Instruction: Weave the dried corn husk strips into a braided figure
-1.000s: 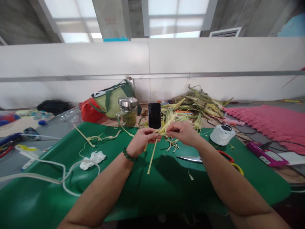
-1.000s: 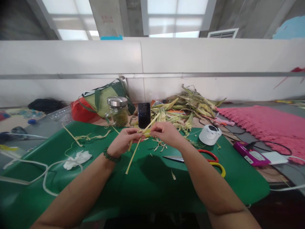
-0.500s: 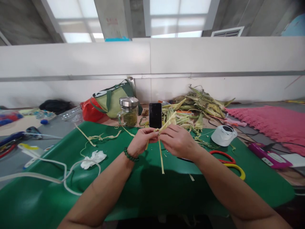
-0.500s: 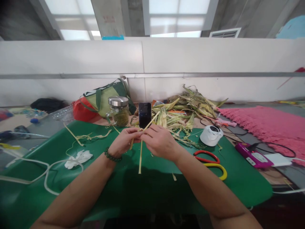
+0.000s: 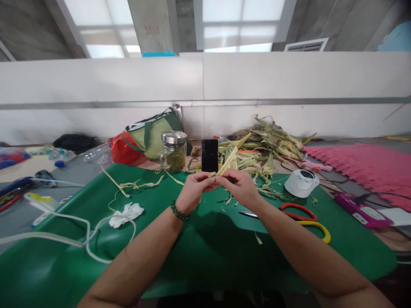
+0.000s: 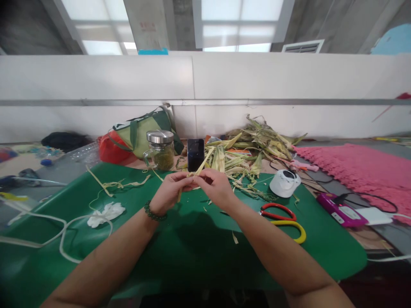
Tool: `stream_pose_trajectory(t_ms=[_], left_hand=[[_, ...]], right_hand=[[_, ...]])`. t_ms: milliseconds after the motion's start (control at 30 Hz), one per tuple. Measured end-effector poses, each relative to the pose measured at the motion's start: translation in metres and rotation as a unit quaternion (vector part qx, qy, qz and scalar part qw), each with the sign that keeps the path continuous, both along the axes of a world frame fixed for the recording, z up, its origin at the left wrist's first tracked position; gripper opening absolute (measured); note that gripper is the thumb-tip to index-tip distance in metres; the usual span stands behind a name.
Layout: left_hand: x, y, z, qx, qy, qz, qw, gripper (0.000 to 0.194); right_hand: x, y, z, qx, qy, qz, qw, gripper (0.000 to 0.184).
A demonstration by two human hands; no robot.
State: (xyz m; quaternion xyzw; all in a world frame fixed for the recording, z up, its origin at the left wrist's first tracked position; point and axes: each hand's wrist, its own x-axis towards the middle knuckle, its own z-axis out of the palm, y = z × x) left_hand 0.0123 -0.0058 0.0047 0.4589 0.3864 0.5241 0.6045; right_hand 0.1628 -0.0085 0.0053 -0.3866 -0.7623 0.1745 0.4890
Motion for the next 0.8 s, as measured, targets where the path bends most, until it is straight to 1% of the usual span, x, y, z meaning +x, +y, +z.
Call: stream_pose_trajectory(t_ms=[33, 100, 200, 333, 467, 633, 700, 767, 800], left_hand=[[-0.0002, -0.0005, 0.0009, 0.0, 0.001, -0.005, 1.0, 0.031], [-0.0007, -0.0015, 0.0028, -0.007, -0.002, -0.014, 1.0, 0.031], [-0.0017, -0.0029, 0.0055, -0.022, -0.01, -0.028, 0.999, 0.029], [-0.0028, -0.0042, 0.007, -0.014, -0.004, -0.047, 0.999, 0.027], [-0.002, -0.0041, 0.0054, 0.001, -0.004, -0.058, 0.998, 0.026], [-0.0001, -0.0022, 0.0023, 0.01, 0.005, -0.044, 0.999, 0.026], [-0.0001, -0.0014, 0.002, 0.007, 0.001, -0.04, 0.999, 0.026], [-0.0008, -0.0007, 0.002, 0.006, -0.005, -0.033, 0.999, 0.027], [-0.0013, -0.0003, 0.002, 0.006, -0.01, -0.027, 1.0, 0.027]], right_hand=[[0.0007, 0.001, 0.0014, -0.038, 0.02, 0.006, 0.999, 0.024], [0.0019, 0.0021, 0.0045, -0.083, 0.047, 0.01, 0.995, 0.023], [0.0021, 0.0014, 0.0079, -0.102, 0.066, 0.005, 0.993, 0.024], [0.0009, 0.0003, 0.008, -0.096, 0.071, -0.002, 0.993, 0.021], [0.0003, 0.002, 0.0039, -0.087, 0.071, -0.007, 0.994, 0.023], [-0.0001, 0.004, 0.0009, -0.102, 0.082, 0.002, 0.991, 0.024], [0.0006, 0.0041, 0.0013, -0.102, 0.089, 0.017, 0.991, 0.023], [0.0021, 0.0032, 0.0022, -0.084, 0.095, 0.039, 0.991, 0.021], [0.003, 0.0022, 0.0026, -0.06, 0.09, 0.042, 0.993, 0.02]])
